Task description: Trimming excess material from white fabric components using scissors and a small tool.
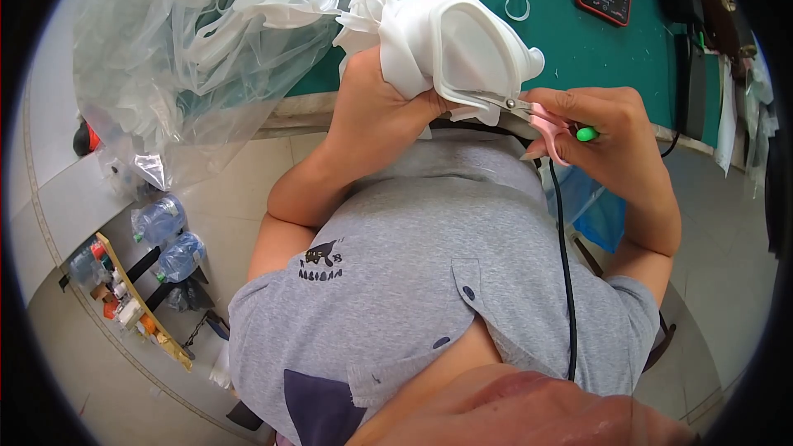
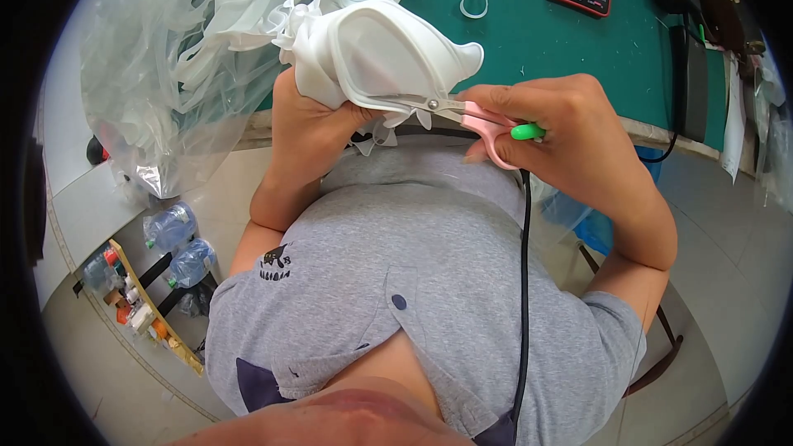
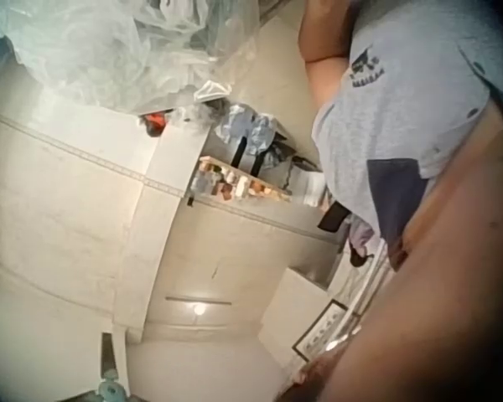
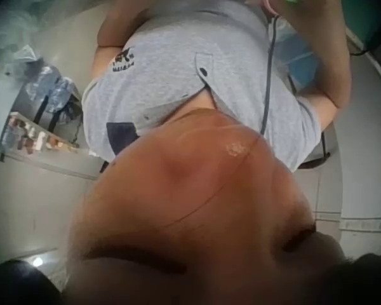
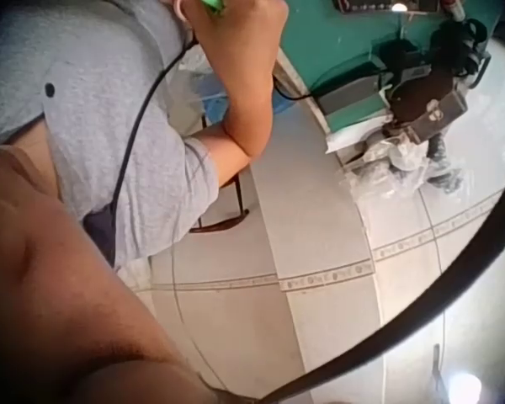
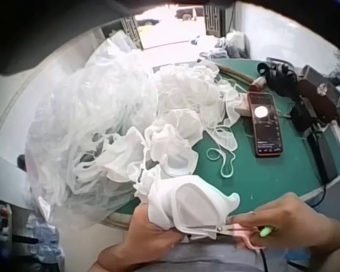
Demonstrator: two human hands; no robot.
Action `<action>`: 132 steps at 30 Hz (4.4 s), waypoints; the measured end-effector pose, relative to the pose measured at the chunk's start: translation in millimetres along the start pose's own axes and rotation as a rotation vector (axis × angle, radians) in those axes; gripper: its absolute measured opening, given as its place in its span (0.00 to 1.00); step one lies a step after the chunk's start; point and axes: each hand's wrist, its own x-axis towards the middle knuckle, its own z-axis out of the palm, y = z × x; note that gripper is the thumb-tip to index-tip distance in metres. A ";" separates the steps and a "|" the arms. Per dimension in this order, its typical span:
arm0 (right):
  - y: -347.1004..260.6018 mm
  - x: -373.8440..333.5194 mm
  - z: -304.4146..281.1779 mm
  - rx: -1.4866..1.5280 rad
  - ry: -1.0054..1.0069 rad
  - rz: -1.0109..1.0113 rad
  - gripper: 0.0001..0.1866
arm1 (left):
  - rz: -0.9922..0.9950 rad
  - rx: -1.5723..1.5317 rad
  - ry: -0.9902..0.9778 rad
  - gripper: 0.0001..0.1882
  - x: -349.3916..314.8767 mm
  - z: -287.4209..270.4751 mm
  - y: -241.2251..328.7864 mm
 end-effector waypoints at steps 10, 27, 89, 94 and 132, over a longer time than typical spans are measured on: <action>-3.1 -8.8 10.1 0.133 0.148 0.034 0.14 | -0.035 -0.717 0.018 0.25 10.4 -2.7 -11.7; 6.6 16.3 60.0 0.126 0.366 -0.041 0.17 | -0.076 -0.884 0.153 0.19 13.4 6.5 -16.8; 11.7 82.4 28.9 0.366 0.205 -0.284 0.17 | -0.220 -0.512 -0.085 0.31 14.4 -22.9 -17.5; 3.0 85.5 35.7 0.117 0.346 -0.223 0.17 | -0.240 -0.644 -0.188 0.32 16.3 -27.6 -13.6; -3.9 14.8 13.6 0.009 -0.014 0.145 0.07 | 0.152 -0.431 0.042 0.22 12.6 -11.2 -33.0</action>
